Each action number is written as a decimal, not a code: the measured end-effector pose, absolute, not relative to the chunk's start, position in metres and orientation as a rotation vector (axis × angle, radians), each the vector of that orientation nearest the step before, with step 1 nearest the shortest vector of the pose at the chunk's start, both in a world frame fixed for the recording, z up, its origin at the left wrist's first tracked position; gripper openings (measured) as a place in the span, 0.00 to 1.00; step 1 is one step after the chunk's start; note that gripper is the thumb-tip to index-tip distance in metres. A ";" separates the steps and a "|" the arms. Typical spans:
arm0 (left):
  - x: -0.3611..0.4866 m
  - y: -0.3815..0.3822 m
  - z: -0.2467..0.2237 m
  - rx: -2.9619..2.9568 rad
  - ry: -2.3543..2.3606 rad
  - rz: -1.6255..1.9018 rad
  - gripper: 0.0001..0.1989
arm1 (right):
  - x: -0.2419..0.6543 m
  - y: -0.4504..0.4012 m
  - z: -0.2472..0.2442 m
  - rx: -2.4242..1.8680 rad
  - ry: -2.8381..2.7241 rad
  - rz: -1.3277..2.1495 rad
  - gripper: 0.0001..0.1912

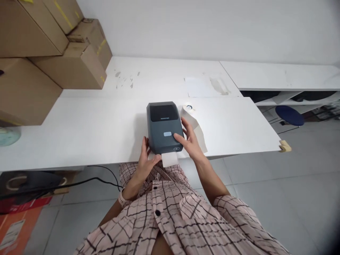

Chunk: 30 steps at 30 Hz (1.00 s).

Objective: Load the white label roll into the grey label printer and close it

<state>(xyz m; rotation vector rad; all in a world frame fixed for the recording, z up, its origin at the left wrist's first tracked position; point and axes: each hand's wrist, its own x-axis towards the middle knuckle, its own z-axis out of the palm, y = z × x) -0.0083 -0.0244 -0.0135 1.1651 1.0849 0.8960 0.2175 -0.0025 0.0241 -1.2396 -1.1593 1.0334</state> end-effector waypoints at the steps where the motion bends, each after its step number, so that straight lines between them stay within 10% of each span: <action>1: -0.008 -0.022 -0.011 1.153 1.109 0.908 0.62 | 0.215 -0.006 0.016 -1.258 -1.063 1.114 0.44; 20: -0.004 -0.004 -0.001 1.217 1.198 0.972 0.40 | 0.206 -0.018 -0.010 -1.267 -0.904 1.247 0.49; 24: -0.006 -0.037 -0.004 1.241 1.503 1.101 0.22 | 0.206 -0.020 -0.009 -1.272 -0.901 1.247 0.49; 30: 0.011 -0.045 0.010 1.165 1.076 0.562 0.31 | 0.203 -0.021 -0.012 -1.255 -0.879 1.218 0.47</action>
